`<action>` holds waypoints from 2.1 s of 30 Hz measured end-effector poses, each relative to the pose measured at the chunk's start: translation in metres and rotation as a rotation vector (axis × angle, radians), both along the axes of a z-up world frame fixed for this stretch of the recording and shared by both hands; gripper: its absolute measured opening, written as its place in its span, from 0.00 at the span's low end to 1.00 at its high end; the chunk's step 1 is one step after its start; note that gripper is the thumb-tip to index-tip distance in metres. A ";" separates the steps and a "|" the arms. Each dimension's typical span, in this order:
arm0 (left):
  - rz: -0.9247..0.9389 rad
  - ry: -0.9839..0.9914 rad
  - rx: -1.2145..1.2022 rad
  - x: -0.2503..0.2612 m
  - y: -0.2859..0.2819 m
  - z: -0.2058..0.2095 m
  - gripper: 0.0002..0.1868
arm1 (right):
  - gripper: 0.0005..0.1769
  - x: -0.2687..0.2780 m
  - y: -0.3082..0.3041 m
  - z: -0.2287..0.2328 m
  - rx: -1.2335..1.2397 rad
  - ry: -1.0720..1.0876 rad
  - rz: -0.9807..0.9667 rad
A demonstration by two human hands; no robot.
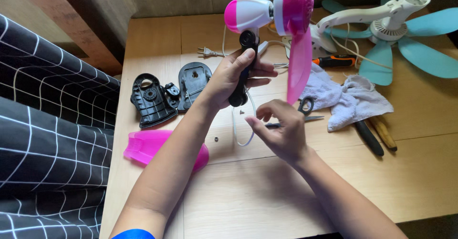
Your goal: The person assembles a small pink electric fan on a wooden table. They attach the fan head to the stand, secure it with a zip tie using scissors, and then insert a metal wire into the fan base.
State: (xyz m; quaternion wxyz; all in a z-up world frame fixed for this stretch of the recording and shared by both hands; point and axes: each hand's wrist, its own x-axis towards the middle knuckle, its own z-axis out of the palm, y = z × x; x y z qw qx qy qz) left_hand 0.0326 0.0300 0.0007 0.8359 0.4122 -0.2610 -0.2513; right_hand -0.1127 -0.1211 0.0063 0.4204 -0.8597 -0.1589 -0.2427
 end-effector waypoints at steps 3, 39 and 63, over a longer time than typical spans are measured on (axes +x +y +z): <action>0.014 -0.051 0.008 -0.002 -0.001 0.001 0.24 | 0.10 0.001 0.004 -0.002 0.013 0.049 -0.010; -0.092 -0.189 0.307 -0.022 -0.032 -0.029 0.22 | 0.34 0.030 -0.176 -0.011 1.533 0.150 0.553; 0.031 0.100 0.359 -0.016 -0.043 -0.057 0.18 | 0.33 0.050 -0.172 -0.024 1.471 0.276 0.215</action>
